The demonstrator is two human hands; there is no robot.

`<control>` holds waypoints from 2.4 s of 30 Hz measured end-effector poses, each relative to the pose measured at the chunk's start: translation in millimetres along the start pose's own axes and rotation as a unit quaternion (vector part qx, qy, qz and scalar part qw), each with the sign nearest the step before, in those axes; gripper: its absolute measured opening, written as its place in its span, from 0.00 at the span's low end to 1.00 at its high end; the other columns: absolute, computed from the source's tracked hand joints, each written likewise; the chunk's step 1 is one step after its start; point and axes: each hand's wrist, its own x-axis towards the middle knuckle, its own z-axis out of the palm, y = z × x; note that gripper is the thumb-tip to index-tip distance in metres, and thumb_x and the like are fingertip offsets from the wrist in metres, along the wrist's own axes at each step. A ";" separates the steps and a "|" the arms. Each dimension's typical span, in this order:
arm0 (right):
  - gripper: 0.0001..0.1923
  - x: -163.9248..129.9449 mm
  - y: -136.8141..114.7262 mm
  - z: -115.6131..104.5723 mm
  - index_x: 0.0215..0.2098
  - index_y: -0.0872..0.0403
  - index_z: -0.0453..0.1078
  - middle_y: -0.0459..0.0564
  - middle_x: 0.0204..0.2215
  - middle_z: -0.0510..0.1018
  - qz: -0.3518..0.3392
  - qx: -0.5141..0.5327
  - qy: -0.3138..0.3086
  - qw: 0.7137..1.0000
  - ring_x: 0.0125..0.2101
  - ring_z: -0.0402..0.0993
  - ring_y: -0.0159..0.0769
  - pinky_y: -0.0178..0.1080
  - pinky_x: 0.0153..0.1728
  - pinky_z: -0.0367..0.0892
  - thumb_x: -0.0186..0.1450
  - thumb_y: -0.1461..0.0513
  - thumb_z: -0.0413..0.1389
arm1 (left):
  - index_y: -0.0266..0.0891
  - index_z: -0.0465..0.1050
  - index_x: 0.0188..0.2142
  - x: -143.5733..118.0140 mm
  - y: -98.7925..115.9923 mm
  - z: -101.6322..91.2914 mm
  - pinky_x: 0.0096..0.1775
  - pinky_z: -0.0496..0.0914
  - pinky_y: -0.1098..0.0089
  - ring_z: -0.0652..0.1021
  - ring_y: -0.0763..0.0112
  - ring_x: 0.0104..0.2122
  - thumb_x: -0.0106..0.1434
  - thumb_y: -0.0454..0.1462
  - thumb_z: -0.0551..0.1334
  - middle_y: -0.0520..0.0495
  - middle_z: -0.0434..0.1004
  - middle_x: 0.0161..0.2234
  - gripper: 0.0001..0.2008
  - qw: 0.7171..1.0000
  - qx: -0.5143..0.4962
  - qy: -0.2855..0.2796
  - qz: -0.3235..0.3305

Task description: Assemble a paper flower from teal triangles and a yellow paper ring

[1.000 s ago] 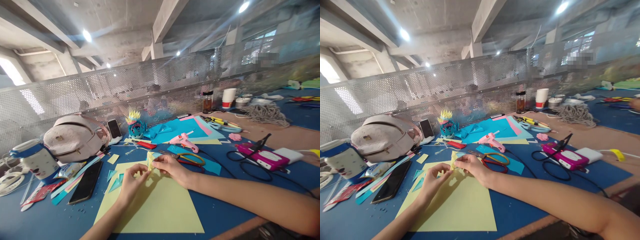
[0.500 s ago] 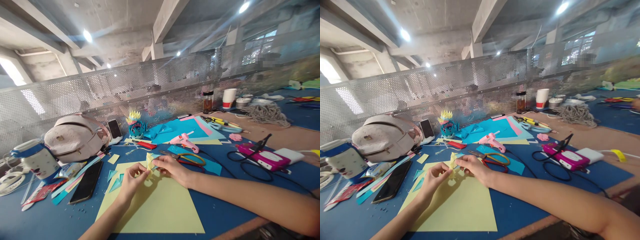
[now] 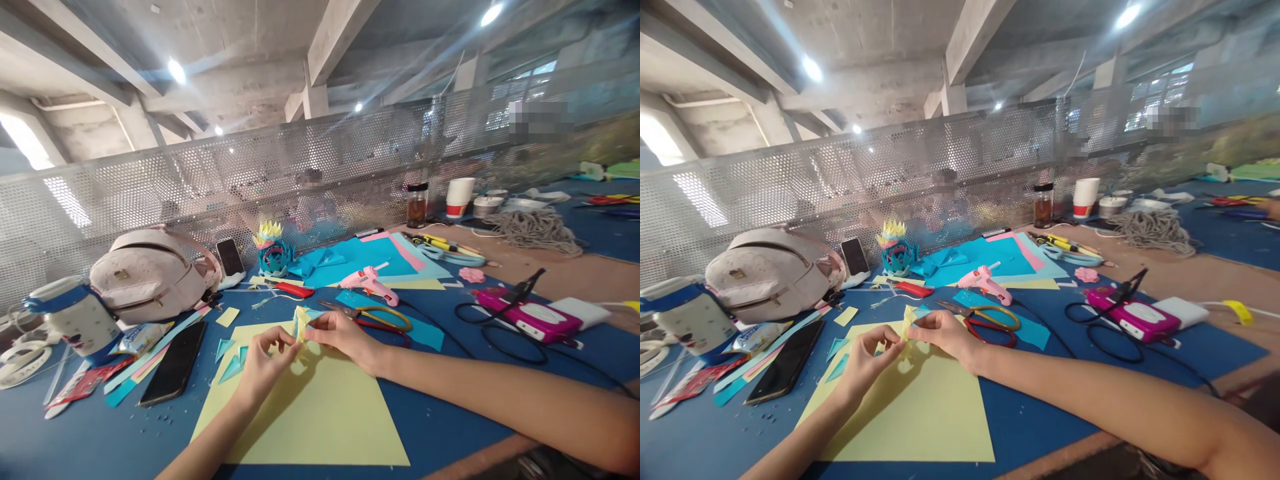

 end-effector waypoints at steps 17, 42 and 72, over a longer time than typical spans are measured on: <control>0.21 0.4 -3.1 -4.6 0.25 0.59 0.77 0.43 0.18 0.66 0.003 0.020 0.033 0.999 0.19 0.55 0.24 0.33 0.19 0.44 0.49 0.49 0.68 | 0.41 0.78 0.26 6.9 -15.1 -3.9 0.35 0.67 0.70 0.73 0.67 0.29 0.57 0.43 0.65 0.49 0.79 0.26 0.09 1.000 0.011 0.022 0.015; 0.19 3.2 1.2 -6.0 0.29 0.57 0.73 0.43 0.25 0.72 0.044 0.085 -0.004 0.995 0.19 0.57 0.21 0.30 0.20 0.48 0.51 0.51 0.68 | 0.40 0.76 0.24 3.5 -10.4 1.2 0.30 0.67 0.72 0.74 0.68 0.26 0.56 0.47 0.63 0.49 0.79 0.24 0.13 0.998 -0.005 0.039 -0.050; 0.22 -1.2 -2.7 0.1 0.28 0.58 0.76 0.48 0.24 0.78 -0.002 0.024 0.007 1.000 0.25 0.70 0.32 0.34 0.27 0.63 0.47 0.49 0.69 | 0.43 0.74 0.31 -6.0 0.8 7.2 0.39 0.67 0.66 0.73 0.66 0.31 0.57 0.40 0.64 0.51 0.78 0.31 0.04 0.994 0.099 0.035 0.036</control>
